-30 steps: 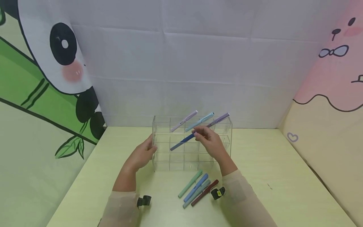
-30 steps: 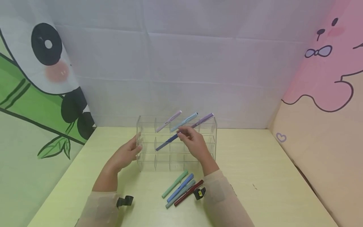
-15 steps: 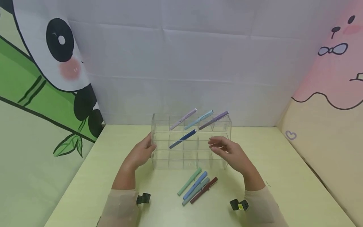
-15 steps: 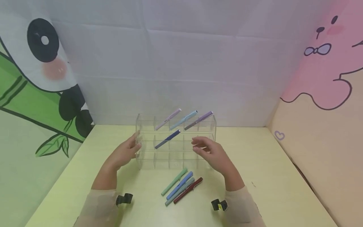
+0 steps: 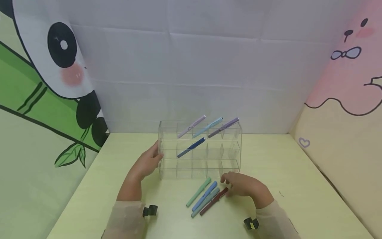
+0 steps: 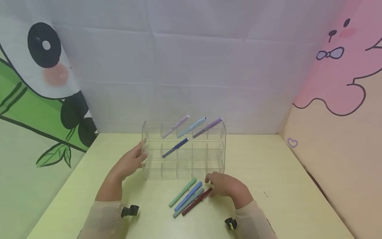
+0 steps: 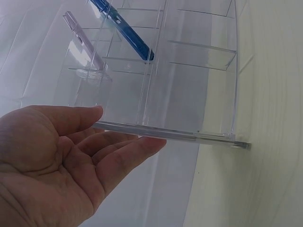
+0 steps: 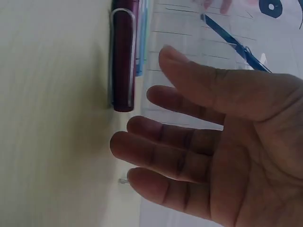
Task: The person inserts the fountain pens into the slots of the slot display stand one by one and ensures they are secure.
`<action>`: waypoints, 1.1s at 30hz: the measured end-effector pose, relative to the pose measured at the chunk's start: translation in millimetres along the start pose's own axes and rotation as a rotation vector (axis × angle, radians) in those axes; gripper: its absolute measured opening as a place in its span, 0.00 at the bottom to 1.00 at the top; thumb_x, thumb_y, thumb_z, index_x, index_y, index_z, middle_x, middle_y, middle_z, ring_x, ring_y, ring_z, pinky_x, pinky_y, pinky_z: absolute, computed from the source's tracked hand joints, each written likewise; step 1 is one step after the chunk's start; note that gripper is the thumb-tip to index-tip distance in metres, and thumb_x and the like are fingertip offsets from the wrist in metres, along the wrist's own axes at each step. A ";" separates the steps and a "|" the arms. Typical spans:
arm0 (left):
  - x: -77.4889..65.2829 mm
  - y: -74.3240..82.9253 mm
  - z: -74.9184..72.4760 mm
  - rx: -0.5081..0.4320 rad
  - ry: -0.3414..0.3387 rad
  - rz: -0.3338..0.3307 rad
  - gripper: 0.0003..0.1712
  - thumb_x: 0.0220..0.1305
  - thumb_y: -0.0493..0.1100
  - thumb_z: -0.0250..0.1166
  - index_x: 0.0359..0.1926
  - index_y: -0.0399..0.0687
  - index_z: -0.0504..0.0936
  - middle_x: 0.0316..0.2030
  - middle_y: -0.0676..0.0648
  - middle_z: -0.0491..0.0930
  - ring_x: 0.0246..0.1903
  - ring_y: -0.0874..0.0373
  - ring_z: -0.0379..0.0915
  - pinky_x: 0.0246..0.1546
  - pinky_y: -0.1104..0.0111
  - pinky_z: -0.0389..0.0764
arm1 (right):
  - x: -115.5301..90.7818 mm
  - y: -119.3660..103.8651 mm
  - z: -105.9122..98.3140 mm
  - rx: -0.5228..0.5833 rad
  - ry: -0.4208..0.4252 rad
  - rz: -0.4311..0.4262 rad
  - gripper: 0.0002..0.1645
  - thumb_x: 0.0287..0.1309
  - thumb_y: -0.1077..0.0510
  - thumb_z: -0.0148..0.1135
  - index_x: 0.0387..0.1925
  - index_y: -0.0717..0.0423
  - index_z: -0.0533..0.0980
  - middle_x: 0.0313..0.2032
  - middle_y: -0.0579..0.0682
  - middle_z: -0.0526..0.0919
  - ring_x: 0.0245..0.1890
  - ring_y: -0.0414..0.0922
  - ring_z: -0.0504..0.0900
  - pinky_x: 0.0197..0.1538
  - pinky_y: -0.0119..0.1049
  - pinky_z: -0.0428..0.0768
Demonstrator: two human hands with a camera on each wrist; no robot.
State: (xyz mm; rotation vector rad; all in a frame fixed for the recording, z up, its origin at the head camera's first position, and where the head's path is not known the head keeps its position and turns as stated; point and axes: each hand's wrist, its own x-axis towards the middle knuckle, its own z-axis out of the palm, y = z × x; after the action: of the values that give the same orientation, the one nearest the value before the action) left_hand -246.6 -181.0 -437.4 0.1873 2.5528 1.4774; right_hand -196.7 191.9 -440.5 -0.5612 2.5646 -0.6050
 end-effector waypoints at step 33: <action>-2.3 2.5 0.9 -0.015 0.002 0.058 0.37 0.77 0.48 0.49 0.77 0.75 0.41 0.76 0.47 0.54 0.70 0.39 0.58 0.59 0.44 0.74 | -1.9 13.9 -18.2 0.316 -0.042 -0.281 0.08 0.65 0.52 0.63 0.42 0.49 0.76 0.41 0.42 0.84 0.42 0.42 0.82 0.45 0.34 0.80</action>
State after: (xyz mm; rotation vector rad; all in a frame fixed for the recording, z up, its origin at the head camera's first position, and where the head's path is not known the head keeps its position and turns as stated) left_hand -244.1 -179.4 -435.4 0.2608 2.5573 1.5175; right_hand -208.2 210.0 -432.1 -0.8165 2.3016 -1.0583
